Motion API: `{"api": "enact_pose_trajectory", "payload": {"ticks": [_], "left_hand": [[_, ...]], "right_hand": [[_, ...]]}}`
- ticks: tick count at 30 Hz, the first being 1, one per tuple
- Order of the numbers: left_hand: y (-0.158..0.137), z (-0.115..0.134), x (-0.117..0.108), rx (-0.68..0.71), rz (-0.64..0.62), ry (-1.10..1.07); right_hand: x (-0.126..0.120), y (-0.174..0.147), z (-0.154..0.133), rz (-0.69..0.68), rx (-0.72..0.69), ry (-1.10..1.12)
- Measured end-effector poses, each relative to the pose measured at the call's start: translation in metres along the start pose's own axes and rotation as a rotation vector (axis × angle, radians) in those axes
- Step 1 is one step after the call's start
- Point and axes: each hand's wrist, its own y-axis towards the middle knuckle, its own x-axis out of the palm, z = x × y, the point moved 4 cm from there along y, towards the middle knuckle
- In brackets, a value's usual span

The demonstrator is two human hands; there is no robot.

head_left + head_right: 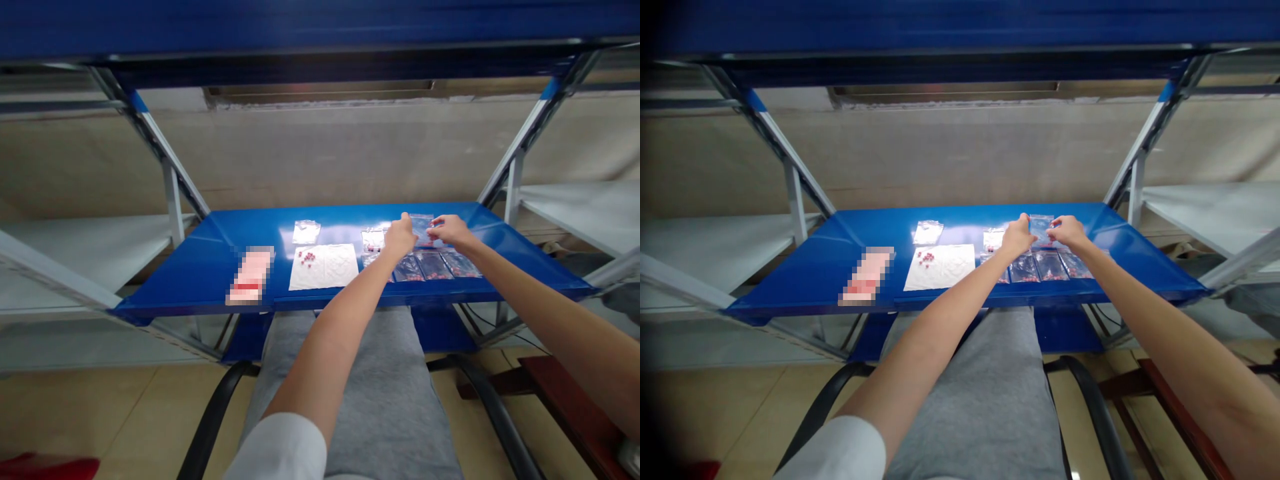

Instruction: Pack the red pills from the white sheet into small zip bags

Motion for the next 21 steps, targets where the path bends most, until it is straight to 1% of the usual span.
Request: {"api": "enact_pose_trajectory", "payload": {"ticks": [3,6,9,12,15,17,19,21], "left_hand": [[-0.002,0.002,0.004,0.016,-0.019,0.120],[-0.005,0.003,0.006,0.097,-0.040,0.185],[-0.007,0.004,0.007,0.141,-0.056,0.201],[-0.009,0.004,-0.001,0.135,-0.036,0.171],[-0.014,-0.003,-0.025,0.111,-0.004,0.166],[-0.018,-0.016,-0.052,0.087,0.023,0.192],[-0.023,-0.038,-0.085,0.020,0.034,0.239],[-0.027,-0.068,-0.121,-0.082,0.056,0.280]], "right_hand": [[0.007,0.008,0.005,0.018,-0.060,-0.245],[0.010,0.011,0.008,0.015,-0.117,-0.395],[0.011,0.011,0.010,0.034,-0.157,-0.446],[0.012,0.008,0.007,0.117,-0.181,-0.419],[0.019,-0.002,-0.008,0.202,-0.291,-0.331],[0.031,-0.013,-0.028,0.232,-0.384,-0.257],[0.051,-0.028,-0.055,0.217,-0.451,-0.174],[0.080,-0.046,-0.088,0.162,-0.485,-0.080]]}}
